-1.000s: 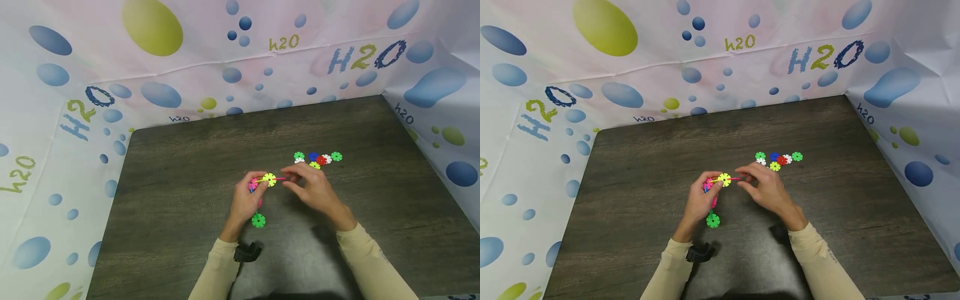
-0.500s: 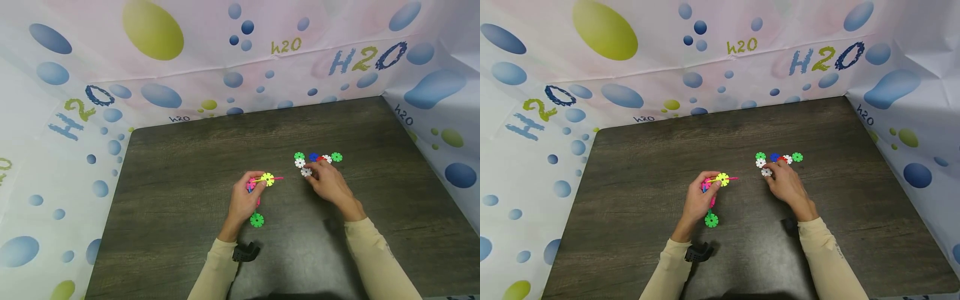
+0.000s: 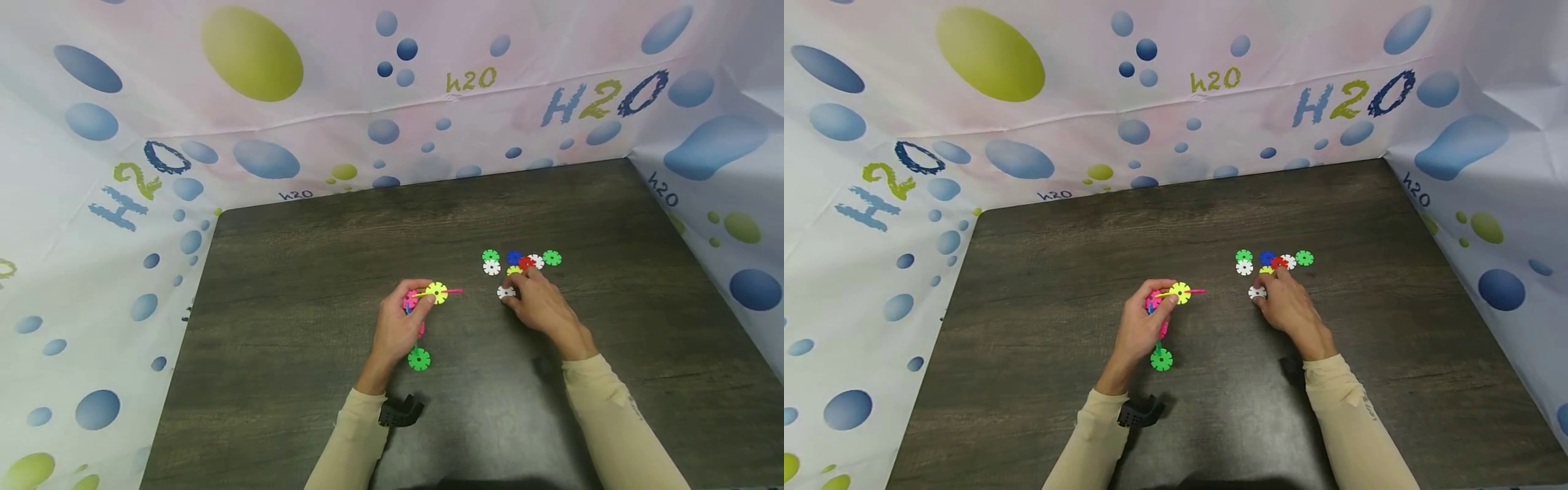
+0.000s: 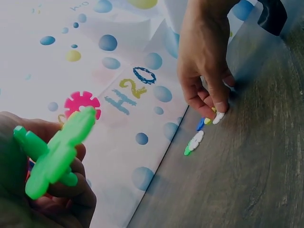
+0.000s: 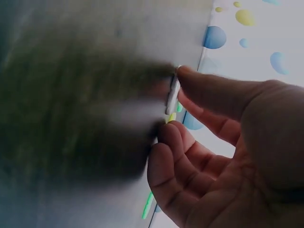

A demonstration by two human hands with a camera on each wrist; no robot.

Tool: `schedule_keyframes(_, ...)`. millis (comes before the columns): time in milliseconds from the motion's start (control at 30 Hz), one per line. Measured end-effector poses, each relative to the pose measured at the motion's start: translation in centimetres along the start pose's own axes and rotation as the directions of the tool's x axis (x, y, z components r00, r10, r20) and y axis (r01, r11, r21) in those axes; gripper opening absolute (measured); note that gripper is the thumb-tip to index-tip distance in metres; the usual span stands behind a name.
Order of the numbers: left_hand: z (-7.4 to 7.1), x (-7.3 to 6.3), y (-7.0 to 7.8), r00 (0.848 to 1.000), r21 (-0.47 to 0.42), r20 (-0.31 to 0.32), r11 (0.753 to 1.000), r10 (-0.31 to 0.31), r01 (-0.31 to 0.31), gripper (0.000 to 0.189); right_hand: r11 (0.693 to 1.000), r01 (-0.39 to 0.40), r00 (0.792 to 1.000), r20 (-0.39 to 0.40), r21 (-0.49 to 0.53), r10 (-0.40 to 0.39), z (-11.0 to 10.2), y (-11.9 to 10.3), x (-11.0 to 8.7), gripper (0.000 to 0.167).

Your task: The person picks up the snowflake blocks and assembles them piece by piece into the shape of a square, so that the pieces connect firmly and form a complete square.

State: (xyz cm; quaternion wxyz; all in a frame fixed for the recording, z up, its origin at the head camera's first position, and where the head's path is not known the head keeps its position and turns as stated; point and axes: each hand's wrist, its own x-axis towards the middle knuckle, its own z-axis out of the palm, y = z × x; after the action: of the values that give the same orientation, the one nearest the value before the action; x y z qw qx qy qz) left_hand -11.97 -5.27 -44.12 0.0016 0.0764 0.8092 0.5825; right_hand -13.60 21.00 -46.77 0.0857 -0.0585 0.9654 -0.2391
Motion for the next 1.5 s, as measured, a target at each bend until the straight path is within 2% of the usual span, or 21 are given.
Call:
schedule_keyframes(133, 0.1, 0.0, -0.1, 1.000, 0.010, 0.002, 1.000, -0.013, 0.013, 0.025, 1.000, 0.010, 1.000, -0.019, 0.003, -0.010, 0.2, 0.2, -0.2, 0.017)
schedule_keyframes(267, 0.2, -0.1, 0.3, 1.000, 0.025, 0.009, 0.999, -0.030, 0.030, 0.025, 1.000, 0.023, 0.999, -0.022, 0.009, -0.023, 0.1, 0.3, -0.1, 0.022)
schedule_keyframes(500, -0.1, -0.7, 3.4, 0.999, 0.021, 0.010, 0.999, -0.044, 0.043, 0.023, 1.000, -0.003, 0.999, 0.047, 0.031, 0.001, -0.3, 0.5, -0.2, 0.027)
schedule_keyframes(600, -0.2, -0.8, 3.3, 0.999, 0.014, 0.005, 0.999, -0.037, 0.037, 0.023, 0.999, 0.012, 0.999, 0.049, 0.049, -0.014, 0.0, 0.4, -0.4, 0.027)
schedule_keyframes(767, -0.2, -0.9, 2.8, 1.000, 0.015, 0.012, 0.999, -0.029, 0.029, 0.023, 0.984, 0.086, 0.996, -0.031, 0.156, -0.082, 1.0, -0.4, -0.6, 0.026)
schedule_keyframes(867, -0.2, -1.0, 2.6, 0.999, 0.016, 0.014, 0.999, -0.029, 0.028, 0.023, 0.947, 0.126, 0.991, -0.076, 0.295, -0.108, 1.3, -1.5, -0.6, 0.025)
schedule_keyframes(1000, 0.1, -0.9, 1.2, 0.999, 0.021, 0.010, 0.999, -0.032, 0.031, 0.024, 0.842, 0.131, 0.991, -0.064, 0.523, -0.115, 1.0, -3.3, -0.7, 0.027)
schedule_keyframes(1100, 0.4, -0.5, -0.2, 1.000, 0.022, 0.009, 0.999, -0.028, 0.028, 0.025, 0.767, 0.107, 0.994, -0.039, 0.633, -0.106, 0.4, -4.2, -1.0, 0.028)
schedule_keyframes(1233, 0.5, -0.4, -1.2, 1.000, 0.009, 0.004, 1.000, -0.007, 0.007, 0.026, 0.727, 0.093, 0.994, -0.026, 0.680, -0.104, -0.1, -4.8, -1.2, 0.028)
schedule_keyframes(1500, 0.5, -0.5, -1.2, 1.000, 0.007, 0.003, 1.000, 0.018, -0.018, 0.024, 0.700, 0.096, 0.993, -0.022, 0.708, -0.113, -0.5, -5.4, -1.5, 0.027)
